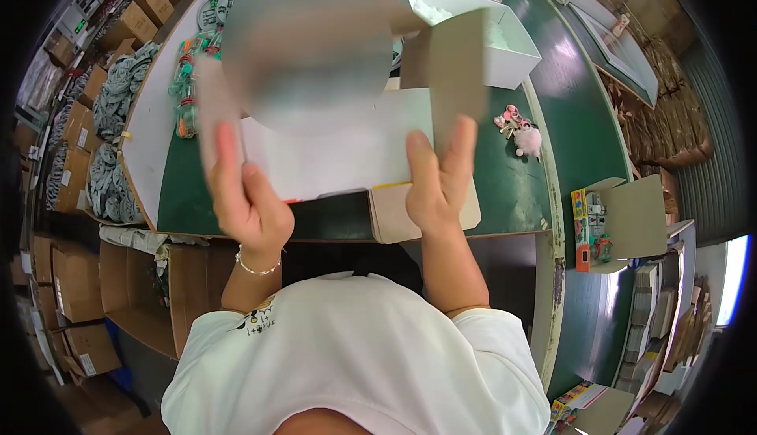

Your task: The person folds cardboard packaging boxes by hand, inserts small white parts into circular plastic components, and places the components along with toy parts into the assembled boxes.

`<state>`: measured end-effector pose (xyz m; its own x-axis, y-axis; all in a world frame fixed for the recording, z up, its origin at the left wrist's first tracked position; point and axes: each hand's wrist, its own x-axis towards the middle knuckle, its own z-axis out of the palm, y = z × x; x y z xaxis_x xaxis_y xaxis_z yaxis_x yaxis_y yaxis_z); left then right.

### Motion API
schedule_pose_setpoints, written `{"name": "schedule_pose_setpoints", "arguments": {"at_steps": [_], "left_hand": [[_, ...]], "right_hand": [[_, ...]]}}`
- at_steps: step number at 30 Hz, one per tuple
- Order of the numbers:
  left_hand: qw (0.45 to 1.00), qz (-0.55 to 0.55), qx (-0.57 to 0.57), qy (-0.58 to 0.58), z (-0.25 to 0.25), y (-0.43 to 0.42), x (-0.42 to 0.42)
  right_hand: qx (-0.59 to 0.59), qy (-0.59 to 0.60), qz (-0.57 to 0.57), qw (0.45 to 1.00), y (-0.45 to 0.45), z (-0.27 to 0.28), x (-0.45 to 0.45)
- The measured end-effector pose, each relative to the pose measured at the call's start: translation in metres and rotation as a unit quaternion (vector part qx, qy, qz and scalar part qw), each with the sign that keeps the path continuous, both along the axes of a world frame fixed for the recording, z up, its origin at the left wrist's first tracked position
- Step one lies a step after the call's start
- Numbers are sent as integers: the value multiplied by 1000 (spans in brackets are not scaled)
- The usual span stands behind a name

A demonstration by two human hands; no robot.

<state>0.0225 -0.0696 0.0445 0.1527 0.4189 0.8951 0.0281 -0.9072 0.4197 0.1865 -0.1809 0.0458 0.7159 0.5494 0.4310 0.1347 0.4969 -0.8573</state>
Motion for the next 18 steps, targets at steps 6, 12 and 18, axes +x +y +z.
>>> {"name": "schedule_pose_setpoints", "arguments": {"at_steps": [6, 12, 18], "left_hand": [[992, -19, 25, 126, -8, 11, 1], [953, -72, -12, 295, -14, 7, -7], [934, -112, -76, 332, -14, 1, -15]], "right_hand": [[-101, -68, -2, 993, 10, -23, 4], [-142, -158, 15, 977, 11, -23, 5], [-175, -205, 53, 962, 1, -28, 15]]}}
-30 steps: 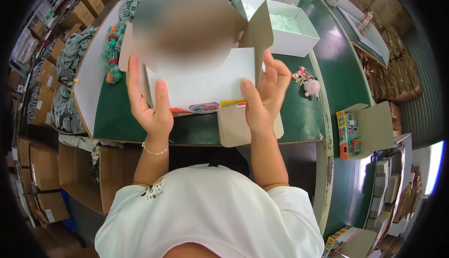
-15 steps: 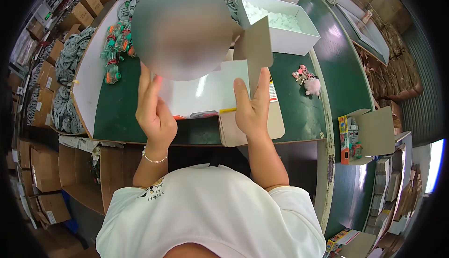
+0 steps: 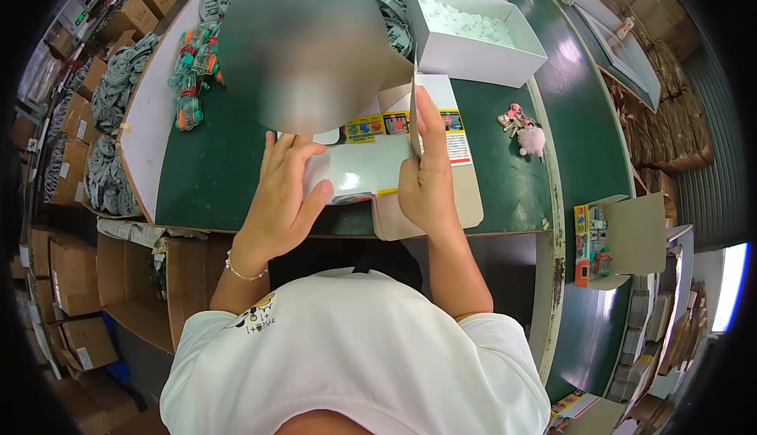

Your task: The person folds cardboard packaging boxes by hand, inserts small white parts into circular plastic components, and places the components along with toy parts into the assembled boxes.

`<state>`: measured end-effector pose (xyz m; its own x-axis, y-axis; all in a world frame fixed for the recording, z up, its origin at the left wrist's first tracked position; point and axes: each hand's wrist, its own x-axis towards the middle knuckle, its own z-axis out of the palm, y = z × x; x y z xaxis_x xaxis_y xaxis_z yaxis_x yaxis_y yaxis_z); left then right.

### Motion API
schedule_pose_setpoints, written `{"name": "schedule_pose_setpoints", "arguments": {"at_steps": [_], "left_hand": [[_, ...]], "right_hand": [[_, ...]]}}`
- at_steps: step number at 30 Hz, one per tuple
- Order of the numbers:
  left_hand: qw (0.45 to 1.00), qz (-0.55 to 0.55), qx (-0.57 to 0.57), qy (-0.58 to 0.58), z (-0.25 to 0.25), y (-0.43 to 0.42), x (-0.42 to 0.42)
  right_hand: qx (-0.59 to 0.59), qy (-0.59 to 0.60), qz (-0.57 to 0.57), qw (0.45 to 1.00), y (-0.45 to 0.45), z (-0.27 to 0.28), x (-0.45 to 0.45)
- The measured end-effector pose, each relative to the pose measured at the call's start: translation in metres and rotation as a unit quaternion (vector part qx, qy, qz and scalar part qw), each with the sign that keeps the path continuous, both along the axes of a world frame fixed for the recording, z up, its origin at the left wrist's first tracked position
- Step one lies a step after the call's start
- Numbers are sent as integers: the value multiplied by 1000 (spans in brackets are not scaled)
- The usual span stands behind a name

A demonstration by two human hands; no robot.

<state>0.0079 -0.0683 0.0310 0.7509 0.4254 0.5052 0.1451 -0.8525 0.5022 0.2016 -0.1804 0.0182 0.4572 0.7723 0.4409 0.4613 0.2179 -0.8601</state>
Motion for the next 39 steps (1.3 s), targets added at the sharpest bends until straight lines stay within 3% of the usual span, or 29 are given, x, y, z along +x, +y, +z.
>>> {"name": "schedule_pose_setpoints", "arguments": {"at_steps": [3, 7, 10, 11, 16, 19, 23, 26, 27, 28, 30, 31, 34, 39], "left_hand": [[999, -14, 30, 16, 2, -4, -1], [999, 18, 50, -8, -6, -9, 1], [998, 34, 48, -11, -8, -10, 4], [998, 42, 47, -13, -8, -10, 4], [1000, -2, -25, 10, -3, 10, -7], [971, -105, -214, -10, 2, 42, -11], [987, -12, -107, -123, 25, 59, 0], [981, -92, -152, -74, 23, 79, 5], [975, -133, -173, -49, 23, 84, 5], [975, -133, -172, -50, 25, 87, 5], [984, -145, -104, 23, 30, 90, 3], [984, -152, -70, 60, 32, 90, 3], [984, -147, -61, 78, 35, 88, 3], [986, -132, -49, 94, 46, 78, 1]], "right_hand": [[-17, -14, -18, 1000, 0, 0, 2], [88, 25, -73, 993, 5, 5, -4], [-8, -167, -22, 986, 3, 11, 0], [-9, -167, -21, 986, 3, 10, 6], [-55, -83, 106, 989, 12, 15, 59], [-70, -9, 172, 983, 26, 24, 76], [-22, 116, 177, 977, 39, 37, 76], [-205, 7, 213, 955, 37, 57, 81], [-204, 6, 213, 955, 38, 62, 80], [-174, -77, 214, 958, 38, 66, 78], [-113, -236, 210, 942, 36, 70, 75], [-115, -235, 209, 942, 34, 70, 72], [-80, -429, 143, 888, 36, 70, 56], [-60, -411, 41, 909, 48, 52, 28]]}}
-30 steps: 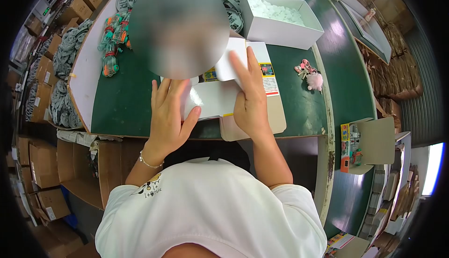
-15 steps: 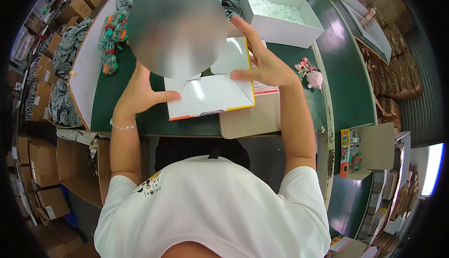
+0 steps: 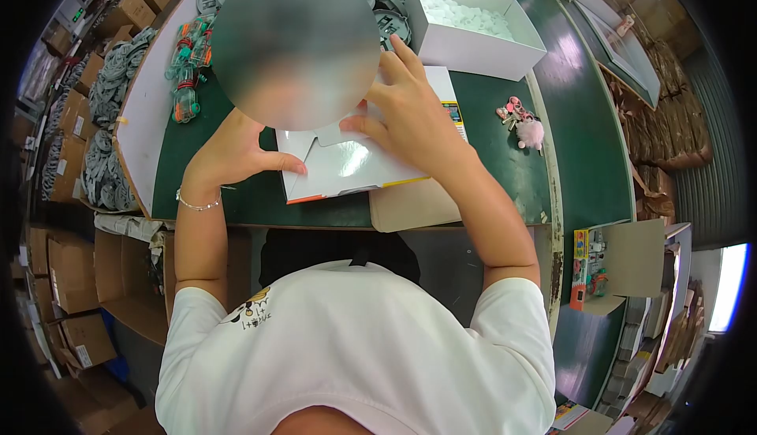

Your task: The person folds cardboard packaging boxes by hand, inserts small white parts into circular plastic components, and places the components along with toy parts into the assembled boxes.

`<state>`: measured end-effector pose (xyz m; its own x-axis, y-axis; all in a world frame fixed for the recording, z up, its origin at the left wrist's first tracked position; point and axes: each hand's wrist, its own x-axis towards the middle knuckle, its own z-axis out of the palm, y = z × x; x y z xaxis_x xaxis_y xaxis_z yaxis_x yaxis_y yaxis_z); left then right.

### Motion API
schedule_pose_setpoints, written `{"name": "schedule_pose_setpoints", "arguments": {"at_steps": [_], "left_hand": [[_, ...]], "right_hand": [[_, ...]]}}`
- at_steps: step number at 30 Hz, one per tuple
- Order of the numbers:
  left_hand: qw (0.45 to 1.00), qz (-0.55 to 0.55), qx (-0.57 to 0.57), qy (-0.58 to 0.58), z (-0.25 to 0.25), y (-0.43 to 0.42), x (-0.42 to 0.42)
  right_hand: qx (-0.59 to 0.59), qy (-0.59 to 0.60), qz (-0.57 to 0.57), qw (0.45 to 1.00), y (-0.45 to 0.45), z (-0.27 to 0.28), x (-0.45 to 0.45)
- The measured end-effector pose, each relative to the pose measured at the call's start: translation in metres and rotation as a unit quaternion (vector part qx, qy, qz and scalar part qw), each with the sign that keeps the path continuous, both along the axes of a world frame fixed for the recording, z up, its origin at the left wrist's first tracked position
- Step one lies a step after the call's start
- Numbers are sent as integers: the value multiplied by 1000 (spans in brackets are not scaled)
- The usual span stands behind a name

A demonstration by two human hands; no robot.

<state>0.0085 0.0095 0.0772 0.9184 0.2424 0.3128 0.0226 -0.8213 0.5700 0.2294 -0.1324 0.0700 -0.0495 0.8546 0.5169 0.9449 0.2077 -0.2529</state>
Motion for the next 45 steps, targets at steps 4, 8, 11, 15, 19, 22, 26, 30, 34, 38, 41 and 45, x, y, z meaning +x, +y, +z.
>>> {"name": "schedule_pose_setpoints", "arguments": {"at_steps": [4, 8, 11, 15, 19, 22, 26, 30, 34, 38, 41, 45], "left_hand": [[999, 3, 53, -7, -4, -3, 1], [995, 38, 90, 8, -2, -23, 3], [990, 68, 122, 18, -5, -38, 8], [986, 93, 140, 8, -5, -48, 5], [983, 106, 141, -48, 11, -46, -15], [972, 139, 111, -151, 8, -44, -14], [921, 178, 7, -347, -25, -55, 26], [893, 153, -90, -413, -56, -57, 48], [917, 153, -114, -351, -63, -51, 24], [934, 183, 3, -307, -63, -57, 13], [939, 206, 200, -189, -66, -60, 11], [956, 238, 158, -59, -94, -62, 17]], "right_hand": [[6, -37, -42, 998, 4, -5, -10], [34, -73, -67, 995, 6, -13, -13], [16, -55, -58, 997, 2, -12, -13], [6, 57, 72, 996, -5, 2, 8], [69, 319, 70, 943, -33, 9, 10], [198, 462, -28, 864, -54, 5, 1], [175, 447, 108, 871, -50, -1, -43], [201, 299, 35, 932, -30, 0, -46], [55, 190, -21, 980, -25, -15, -30], [28, 7, 1, 1000, -15, -40, -20], [-171, -40, 0, 984, -12, -56, -21], [-155, -18, 35, 987, -9, -67, -14]]}}
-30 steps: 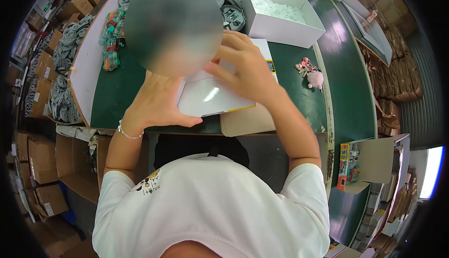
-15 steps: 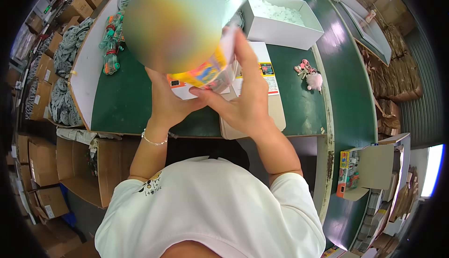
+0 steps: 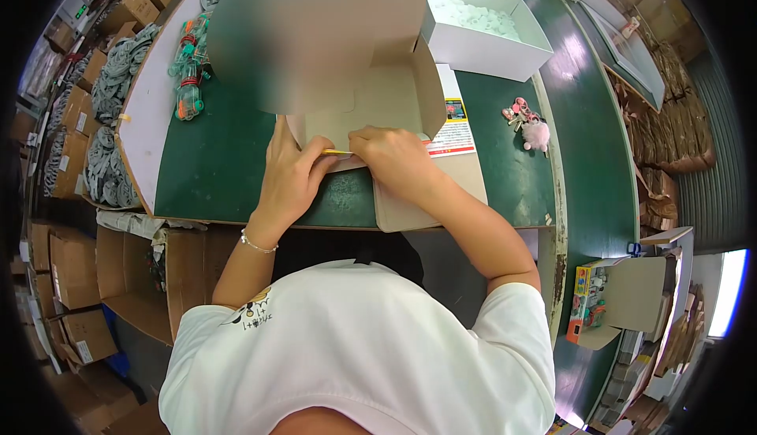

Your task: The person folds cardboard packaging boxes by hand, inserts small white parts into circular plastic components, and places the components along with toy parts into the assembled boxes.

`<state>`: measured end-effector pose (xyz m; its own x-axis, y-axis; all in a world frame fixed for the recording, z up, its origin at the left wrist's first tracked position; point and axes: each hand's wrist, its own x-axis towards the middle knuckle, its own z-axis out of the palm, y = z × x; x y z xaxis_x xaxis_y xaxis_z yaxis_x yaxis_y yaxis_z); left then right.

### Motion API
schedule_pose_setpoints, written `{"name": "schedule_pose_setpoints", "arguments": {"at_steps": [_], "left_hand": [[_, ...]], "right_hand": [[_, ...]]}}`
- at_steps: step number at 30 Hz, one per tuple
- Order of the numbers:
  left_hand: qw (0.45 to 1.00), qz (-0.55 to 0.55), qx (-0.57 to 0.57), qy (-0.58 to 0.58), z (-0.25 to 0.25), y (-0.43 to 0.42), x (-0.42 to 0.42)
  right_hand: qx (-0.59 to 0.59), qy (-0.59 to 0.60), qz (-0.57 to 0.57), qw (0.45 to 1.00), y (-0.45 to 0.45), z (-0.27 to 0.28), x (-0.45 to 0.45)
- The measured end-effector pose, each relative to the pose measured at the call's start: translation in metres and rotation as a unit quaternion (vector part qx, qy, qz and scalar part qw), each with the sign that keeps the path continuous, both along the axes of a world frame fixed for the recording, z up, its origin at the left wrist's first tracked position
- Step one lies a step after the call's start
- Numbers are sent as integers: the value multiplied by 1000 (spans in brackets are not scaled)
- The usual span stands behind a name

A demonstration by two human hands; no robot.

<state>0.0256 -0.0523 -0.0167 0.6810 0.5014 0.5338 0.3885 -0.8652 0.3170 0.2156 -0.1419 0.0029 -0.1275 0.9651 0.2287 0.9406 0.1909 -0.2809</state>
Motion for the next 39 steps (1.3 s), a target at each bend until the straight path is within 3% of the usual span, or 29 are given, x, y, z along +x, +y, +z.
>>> {"name": "schedule_pose_setpoints", "arguments": {"at_steps": [1, 4, 5, 8, 13, 17, 20, 24, 28, 31, 33, 37, 39], "left_hand": [[1000, 3, -27, -1, -6, 0, 2], [997, 10, -80, -4, -12, 2, 4], [997, 16, -79, -6, -12, 2, 3], [997, 24, -79, -9, -12, 2, 3], [997, 21, -65, -34, -10, 2, 3], [998, 28, -48, -37, -9, 1, 5], [997, 36, -52, -34, -5, 1, 4], [998, 37, -52, -8, -1, 0, 0], [995, 60, 77, -5, 40, -5, -12], [992, -21, 31, -119, 78, 18, -26], [988, 5, 45, -149, 89, 64, -21], [988, 81, 84, -99, 66, 172, 5], [987, 103, 118, -36, 47, 209, 18]], "right_hand": [[-2, 1, -1, 1000, -2, 2, -1], [76, -188, -49, 978, -10, 22, -10], [74, -188, -49, 978, -11, 28, -11], [-110, -234, -96, 961, -11, 41, -5], [-211, -250, -95, 940, 3, 46, 0], [-101, -218, -69, 968, 1, 24, 4], [114, -32, 7, 993, 8, -1, -15], [95, -38, -14, 995, 11, -11, -14], [61, -35, -21, 997, 7, -6, -16], [118, -5, -15, 993, 3, 14, -20], [142, 13, -11, 990, 3, 39, -22], [365, -2, -94, 926, 8, 91, 8], [398, 92, -161, 898, 27, 105, 49]]}}
